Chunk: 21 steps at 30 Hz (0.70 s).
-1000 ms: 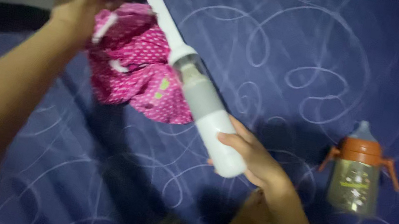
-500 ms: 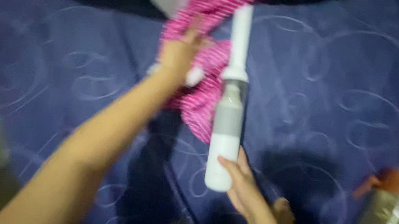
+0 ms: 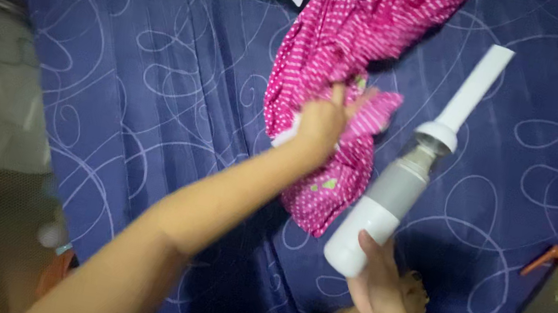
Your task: The person cleans various toys and baby items on a bed using a handheld vacuum and a wipe.
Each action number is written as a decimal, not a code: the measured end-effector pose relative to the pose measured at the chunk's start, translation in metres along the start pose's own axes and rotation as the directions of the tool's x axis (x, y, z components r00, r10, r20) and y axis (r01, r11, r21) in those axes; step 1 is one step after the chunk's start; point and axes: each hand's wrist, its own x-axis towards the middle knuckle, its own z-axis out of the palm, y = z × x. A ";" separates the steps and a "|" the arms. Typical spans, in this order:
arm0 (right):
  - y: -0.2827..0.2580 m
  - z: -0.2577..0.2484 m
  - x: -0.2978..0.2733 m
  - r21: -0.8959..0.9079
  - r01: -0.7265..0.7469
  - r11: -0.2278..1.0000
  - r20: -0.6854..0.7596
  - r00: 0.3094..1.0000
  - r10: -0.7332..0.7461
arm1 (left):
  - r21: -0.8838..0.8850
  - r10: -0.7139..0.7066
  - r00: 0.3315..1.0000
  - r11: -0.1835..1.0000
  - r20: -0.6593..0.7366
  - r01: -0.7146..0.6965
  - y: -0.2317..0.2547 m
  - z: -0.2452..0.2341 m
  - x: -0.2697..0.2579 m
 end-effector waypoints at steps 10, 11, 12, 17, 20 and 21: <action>0.010 -0.014 -0.007 0.102 -0.050 0.994 0.039 0.998 0.046 | 0.108 -0.059 0.993 0.993 0.102 0.048 0.020 -0.006 0.034; 0.008 -0.018 -0.001 0.108 -0.046 0.993 0.026 0.999 0.043 | 0.103 -0.057 0.986 0.994 0.159 0.040 0.023 -0.007 0.036; 0.005 -0.022 0.007 0.111 -0.043 0.993 0.021 0.999 0.041 | 0.101 -0.062 0.975 0.994 0.213 0.041 0.024 -0.009 0.037; -0.035 -0.042 0.035 0.170 0.093 0.981 0.115 0.987 -0.113 | 0.084 -0.049 0.975 0.996 0.218 0.031 0.021 -0.012 0.036; -0.050 -0.042 0.025 0.160 0.095 0.982 0.044 0.994 -0.103 | 0.108 -0.062 0.978 0.993 0.200 0.041 0.021 -0.011 0.033; -0.050 -0.041 0.023 0.159 0.097 0.982 0.025 0.994 -0.103 | 0.166 -0.073 0.984 0.985 0.161 0.046 0.024 -0.011 0.033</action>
